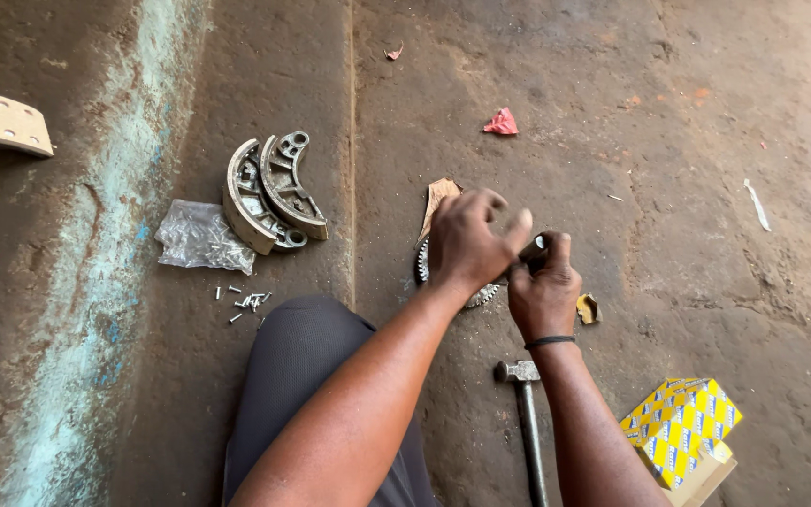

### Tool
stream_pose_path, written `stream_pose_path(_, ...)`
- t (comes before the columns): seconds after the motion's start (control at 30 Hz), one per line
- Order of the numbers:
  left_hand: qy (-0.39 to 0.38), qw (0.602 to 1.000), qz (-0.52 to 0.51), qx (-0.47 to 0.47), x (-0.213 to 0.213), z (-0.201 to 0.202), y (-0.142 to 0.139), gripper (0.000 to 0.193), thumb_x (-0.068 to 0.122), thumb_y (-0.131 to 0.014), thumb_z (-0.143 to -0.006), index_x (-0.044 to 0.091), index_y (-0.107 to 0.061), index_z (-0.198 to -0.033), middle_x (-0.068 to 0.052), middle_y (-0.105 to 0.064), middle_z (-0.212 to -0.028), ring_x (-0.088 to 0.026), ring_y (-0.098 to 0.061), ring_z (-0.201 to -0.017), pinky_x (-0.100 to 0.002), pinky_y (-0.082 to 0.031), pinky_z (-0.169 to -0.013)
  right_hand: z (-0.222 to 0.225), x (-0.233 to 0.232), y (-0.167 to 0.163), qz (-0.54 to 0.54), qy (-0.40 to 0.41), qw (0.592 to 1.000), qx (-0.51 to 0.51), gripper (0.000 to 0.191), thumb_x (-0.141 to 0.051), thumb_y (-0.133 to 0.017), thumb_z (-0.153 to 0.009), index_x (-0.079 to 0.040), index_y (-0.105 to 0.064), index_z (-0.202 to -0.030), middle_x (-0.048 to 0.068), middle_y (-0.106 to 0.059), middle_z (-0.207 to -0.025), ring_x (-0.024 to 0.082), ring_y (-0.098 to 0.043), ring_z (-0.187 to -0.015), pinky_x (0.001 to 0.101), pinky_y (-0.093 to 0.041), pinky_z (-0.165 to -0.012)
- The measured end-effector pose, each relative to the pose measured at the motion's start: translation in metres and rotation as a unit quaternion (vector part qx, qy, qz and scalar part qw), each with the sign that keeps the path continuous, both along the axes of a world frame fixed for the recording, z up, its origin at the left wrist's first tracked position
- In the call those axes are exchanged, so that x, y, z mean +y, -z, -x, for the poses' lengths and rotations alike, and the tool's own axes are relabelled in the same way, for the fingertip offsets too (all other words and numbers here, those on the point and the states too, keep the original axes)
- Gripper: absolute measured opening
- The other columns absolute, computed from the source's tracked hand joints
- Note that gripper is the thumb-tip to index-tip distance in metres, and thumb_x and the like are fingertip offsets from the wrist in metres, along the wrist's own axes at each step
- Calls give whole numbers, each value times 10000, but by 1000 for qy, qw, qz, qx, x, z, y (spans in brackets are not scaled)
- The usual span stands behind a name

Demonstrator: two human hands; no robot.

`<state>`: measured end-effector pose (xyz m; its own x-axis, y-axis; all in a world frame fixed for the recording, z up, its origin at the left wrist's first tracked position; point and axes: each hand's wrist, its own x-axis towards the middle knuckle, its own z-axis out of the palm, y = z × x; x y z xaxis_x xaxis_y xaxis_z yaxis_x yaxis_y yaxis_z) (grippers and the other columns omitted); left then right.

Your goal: The person sits on the floor and assembles mechanical parts, including brake shoes and a gear. They use a hammer and a metal punch to drive pins into the brake shoe assembly, repeatedly striking the punch to secure the components.

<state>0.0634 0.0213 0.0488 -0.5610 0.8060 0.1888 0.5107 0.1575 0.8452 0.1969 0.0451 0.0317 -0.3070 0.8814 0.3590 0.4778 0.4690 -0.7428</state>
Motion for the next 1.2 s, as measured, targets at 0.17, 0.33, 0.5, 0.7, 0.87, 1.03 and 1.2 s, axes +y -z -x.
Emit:
stream_pose_path(0.17, 113, 986, -44, 119, -9, 18, -1, 308, 393, -785, -686, 163, -768, -890, -41, -689, -1104, -252, -572, -1114, -423, -451, -999, 1, 3, 3, 23, -2, 999, 24, 242, 12, -647, -904, -46, -513, -1097, 91, -711, -826, 129, -674, -747, 308, -561, -661)
stream_pose_path(0.33, 130, 978, -8, 160, -14, 20, -10, 446, 531, -911, -565, 186, -810, -829, -36, -681, -1123, -279, -523, -1156, -474, -349, -1000, 3, -1, 6, 29, -17, 998, 54, 68, 36, -579, -940, -23, -551, -960, 85, -749, -879, 110, -710, -822, 283, -573, -715)
stream_pose_path(0.5, 151, 963, -57, 217, -8, 10, -9, 340, 485, -866, -685, 240, -820, -916, 39, -750, -1081, -217, -576, -1114, -455, -348, -963, -2, 5, 8, 26, -18, 998, 49, 83, 43, -557, -949, -17, -586, -1000, 94, -742, -897, 110, -677, -814, 292, -566, -715)
stream_pose_path(0.7, 174, 965, -44, 190, -6, 11, -4, 333, 475, -831, -729, 301, -825, -1013, 95, -762, -901, -194, -579, -1025, -448, -361, -938, -7, 10, 14, 46, -18, 997, 61, 81, 36, -602, -932, 0, -612, -1003, 96, -740, -879, 92, -642, -807, 287, -562, -727)
stream_pose_path(0.87, 185, 962, -53, 194, -4, 18, -2, 380, 522, -856, -680, 320, -825, -1000, 108, -768, -873, -197, -565, -987, -439, -363, -941, -8, 10, 14, 104, -43, 989, 93, 70, 13, -668, -903, 0, -638, -965, 72, -743, -896, 74, -661, -817, 270, -584, -721)
stream_pose_path(1.03, 194, 961, -21, 194, -1, 14, 0, 361, 521, -843, -726, 313, -821, -1021, 103, -771, -882, -186, -561, -997, -430, -360, -939, -25, 19, 26, 102, -35, 993, -44, 179, -67, -767, -857, 0, -677, -996, 103, -760, -936, 156, -719, -841, 317, -600, -763)
stream_pose_path(1.2, 193, 958, -40, 209, -2, 14, -2, 350, 482, -845, -723, 278, -828, -1008, 89, -782, -903, -198, -557, -1007, -429, -354, -924, -54, 10, 76, 92, 40, 995, -11, 238, -103, -702, -895, -12, -700, -1115, 133, -774, -1061, 214, -756, -969, 343, -599, -887)
